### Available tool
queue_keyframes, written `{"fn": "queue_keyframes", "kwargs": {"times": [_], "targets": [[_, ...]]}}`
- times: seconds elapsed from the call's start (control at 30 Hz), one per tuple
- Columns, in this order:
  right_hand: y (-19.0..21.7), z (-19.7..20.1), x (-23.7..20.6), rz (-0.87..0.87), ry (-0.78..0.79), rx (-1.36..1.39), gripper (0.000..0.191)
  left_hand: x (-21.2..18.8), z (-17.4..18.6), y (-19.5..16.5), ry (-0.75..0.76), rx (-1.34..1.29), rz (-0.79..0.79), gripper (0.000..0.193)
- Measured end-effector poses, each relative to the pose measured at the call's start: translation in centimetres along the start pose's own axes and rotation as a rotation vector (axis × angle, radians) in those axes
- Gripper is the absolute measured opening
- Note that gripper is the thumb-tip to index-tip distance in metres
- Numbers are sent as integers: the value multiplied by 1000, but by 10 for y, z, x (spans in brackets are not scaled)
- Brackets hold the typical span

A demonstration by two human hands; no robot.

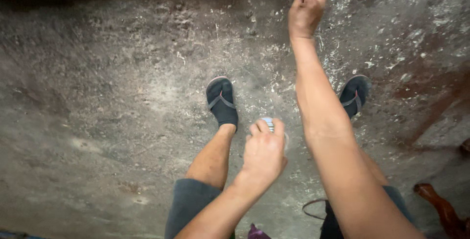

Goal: The person scrapes the carved edges of a wooden chair back with a small knife, then carries a can of wood stain, dips a brush into it, and brushes the stain across the carved panel and its cut-out openings.

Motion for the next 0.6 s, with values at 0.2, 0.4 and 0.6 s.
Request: {"fn": "queue_keyframes", "kwargs": {"times": [0.2,0.4,0.6], "targets": [[-7,5,-2,-39,26,26,42,4,16,16,-118,20,-5,85],[-4,-7,-11,-243,-12,250,29,6,17,17,-45,-24,-3,86],[11,-21,10,-481,49,622,14,11,22,21,-43,-12,-22,90]]}}
Point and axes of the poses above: each hand's wrist, its own x-axis towards the middle knuckle, its own z-axis out of the back of the hand, y = z × x, the point moved 1 cm from there along x, towards the middle knuckle, and after that the axes turned 11 degrees about -z, right-handed, at the moved point
